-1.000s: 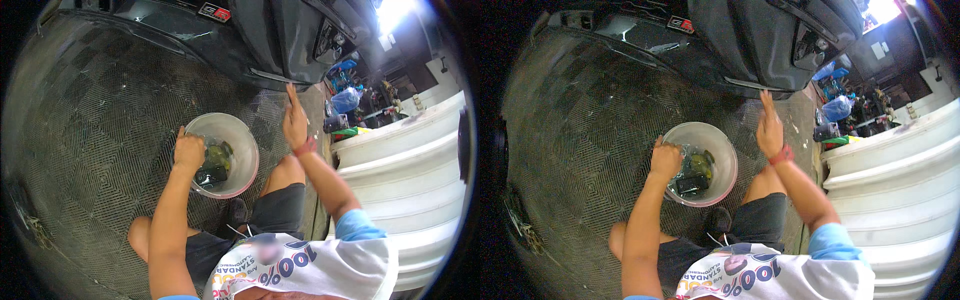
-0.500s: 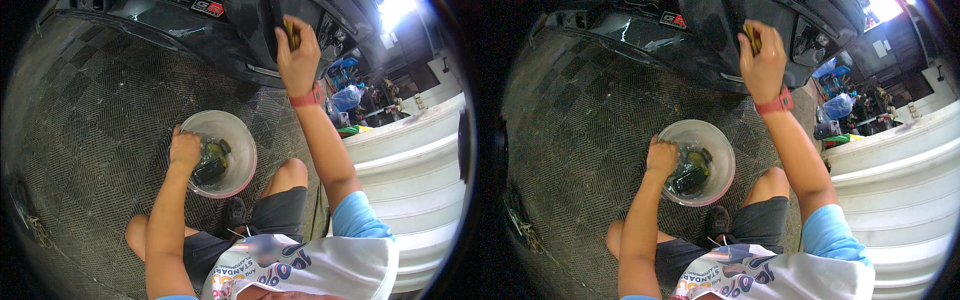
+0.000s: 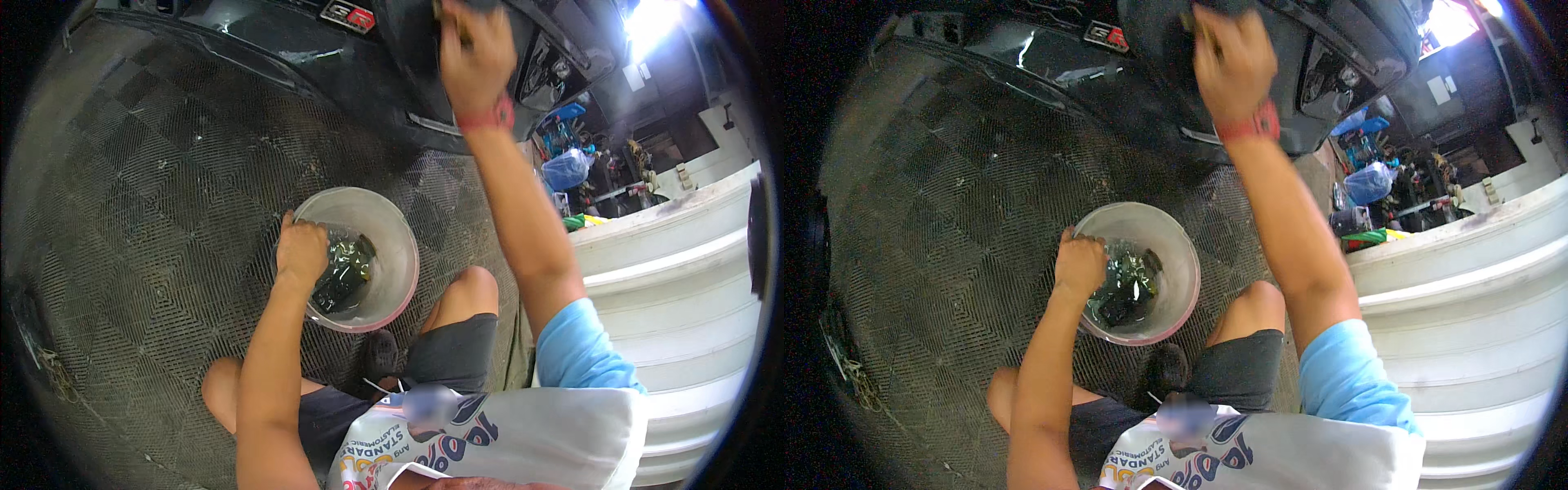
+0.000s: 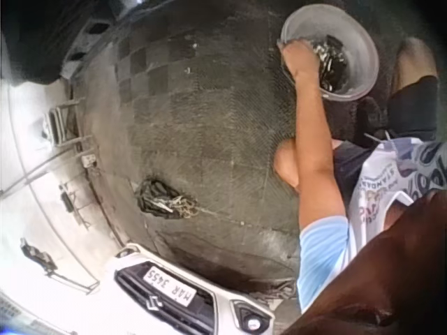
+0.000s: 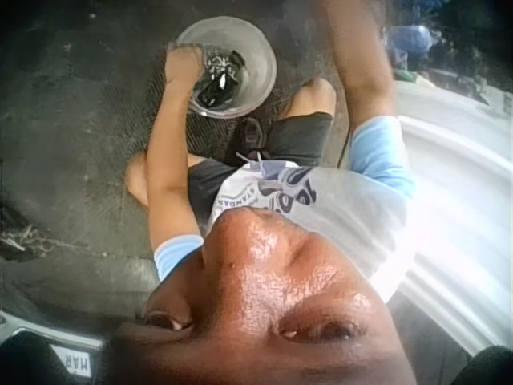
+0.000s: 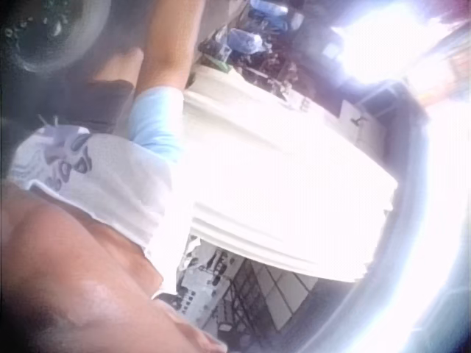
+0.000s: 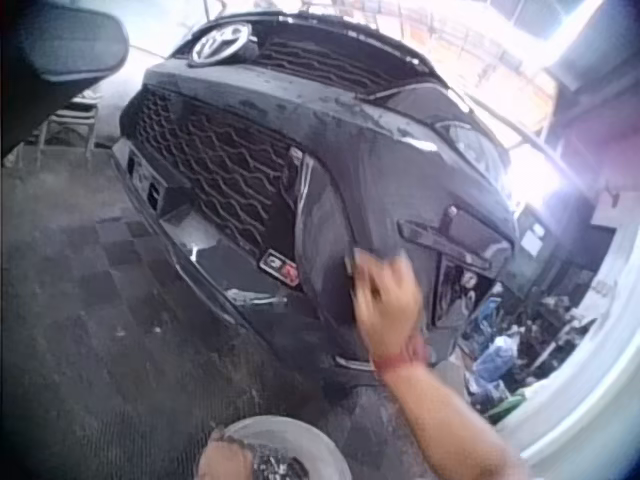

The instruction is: The person prepares a sanding block by peeling off the backing and then uses it to wet sand the front bumper of a black car. They repeatedly dip the block into a bucket of water and rub it against the car's surface.

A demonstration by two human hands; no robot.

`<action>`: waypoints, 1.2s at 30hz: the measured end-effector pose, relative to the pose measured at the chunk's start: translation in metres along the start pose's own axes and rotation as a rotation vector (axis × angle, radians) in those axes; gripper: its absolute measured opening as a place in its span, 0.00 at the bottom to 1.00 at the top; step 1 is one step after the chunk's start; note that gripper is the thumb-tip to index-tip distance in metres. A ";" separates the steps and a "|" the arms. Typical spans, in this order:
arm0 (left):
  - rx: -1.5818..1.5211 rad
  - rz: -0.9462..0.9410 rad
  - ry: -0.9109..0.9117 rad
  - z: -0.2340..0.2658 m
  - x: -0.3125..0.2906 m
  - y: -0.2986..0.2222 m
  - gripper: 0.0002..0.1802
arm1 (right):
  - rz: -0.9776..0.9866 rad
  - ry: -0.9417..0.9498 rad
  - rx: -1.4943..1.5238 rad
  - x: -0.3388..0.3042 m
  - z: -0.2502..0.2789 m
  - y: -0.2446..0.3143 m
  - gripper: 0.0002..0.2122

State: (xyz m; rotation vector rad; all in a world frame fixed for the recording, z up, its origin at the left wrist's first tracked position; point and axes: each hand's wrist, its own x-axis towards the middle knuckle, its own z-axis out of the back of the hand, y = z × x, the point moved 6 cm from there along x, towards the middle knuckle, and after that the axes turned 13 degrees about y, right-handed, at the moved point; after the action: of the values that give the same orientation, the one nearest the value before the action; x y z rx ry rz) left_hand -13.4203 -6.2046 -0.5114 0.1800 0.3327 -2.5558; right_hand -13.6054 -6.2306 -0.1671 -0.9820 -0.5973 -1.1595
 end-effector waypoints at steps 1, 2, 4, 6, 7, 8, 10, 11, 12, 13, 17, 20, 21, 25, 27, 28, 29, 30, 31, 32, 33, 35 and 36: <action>-0.004 -0.016 -0.007 0.000 0.001 -0.005 0.16 | 0.116 -0.038 -0.076 0.032 0.002 0.007 0.10; -0.002 -0.002 -0.005 -0.001 -0.004 0.006 0.16 | -0.063 0.168 -0.005 0.067 0.000 0.033 0.10; -0.070 -0.051 -0.078 0.007 -0.005 -0.001 0.16 | 0.009 0.150 -0.018 0.064 0.017 0.034 0.05; -0.134 -0.041 -0.084 0.011 -0.012 0.010 0.16 | 0.011 0.251 -0.022 0.045 0.015 0.031 0.04; -0.146 -0.049 -0.082 0.015 -0.009 0.006 0.16 | 0.016 0.268 -0.038 0.026 0.019 0.016 0.06; -0.156 -0.057 -0.071 0.015 -0.008 0.003 0.16 | 0.014 0.288 -0.051 0.000 0.019 0.003 0.07; -0.173 -0.054 -0.100 0.015 -0.010 0.007 0.14 | -0.072 0.404 -0.073 -0.035 0.017 -0.006 0.09; -0.186 -0.065 -0.135 0.015 -0.011 0.005 0.13 | -0.109 0.450 -0.080 -0.050 0.022 -0.007 0.09; -0.196 -0.077 -0.170 0.015 -0.011 0.004 0.12 | -0.148 0.495 -0.089 -0.066 0.026 -0.011 0.09; -0.215 -0.080 -0.169 0.014 -0.010 0.006 0.12 | -0.186 0.530 -0.091 -0.080 0.027 -0.013 0.09; -0.258 -0.100 -0.179 0.015 -0.009 0.004 0.11 | -0.318 0.655 -0.162 -0.125 0.031 -0.023 0.10; -0.263 -0.080 -0.173 0.019 -0.009 0.007 0.11 | -0.318 0.663 -0.192 -0.115 0.031 -0.018 0.10; -0.267 -0.076 -0.162 0.018 -0.010 0.007 0.11 | -0.309 0.649 -0.173 -0.110 0.030 -0.015 0.10; -0.269 -0.078 -0.170 0.020 -0.010 0.007 0.11 | -0.336 0.750 -0.206 -0.123 0.035 -0.016 0.09; -0.273 -0.094 -0.142 0.018 -0.010 0.003 0.11 | -0.327 0.685 -0.178 -0.117 0.036 -0.015 0.10; -0.277 -0.093 -0.147 0.017 -0.010 0.003 0.12 | -0.327 0.656 -0.165 -0.115 0.036 -0.012 0.10; -0.280 -0.093 -0.152 0.016 -0.009 0.005 0.12 | -0.322 0.602 -0.119 -0.114 0.033 -0.008 0.10; -0.282 -0.096 -0.155 0.017 -0.010 0.005 0.12 | -0.321 0.550 -0.076 -0.116 0.029 -0.005 0.11; -0.274 -0.094 -0.140 0.017 -0.011 0.004 0.13 | -0.320 0.497 -0.033 -0.119 0.030 -0.004 0.11; -0.265 -0.092 -0.125 0.017 -0.012 0.002 0.13 | -0.325 0.542 -0.087 -0.128 0.032 -0.008 0.11; -0.255 -0.076 -0.123 0.020 -0.011 0.005 0.13 | -0.360 0.576 -0.088 -0.130 0.033 -0.010 0.11; -0.234 -0.060 -0.091 0.021 -0.008 0.005 0.13 | -0.429 0.645 -0.091 -0.136 0.037 -0.012 0.12; -0.227 -0.068 -0.062 0.017 -0.007 0.001 0.13 | -0.387 0.606 -0.080 -0.131 0.038 -0.008 0.12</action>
State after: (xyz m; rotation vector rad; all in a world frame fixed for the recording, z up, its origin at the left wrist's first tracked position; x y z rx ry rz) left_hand -13.4149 -6.2062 -0.4936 0.0041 0.6101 -2.5595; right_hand -13.6518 -6.1359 -0.2544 -0.5393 -0.2526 -1.7451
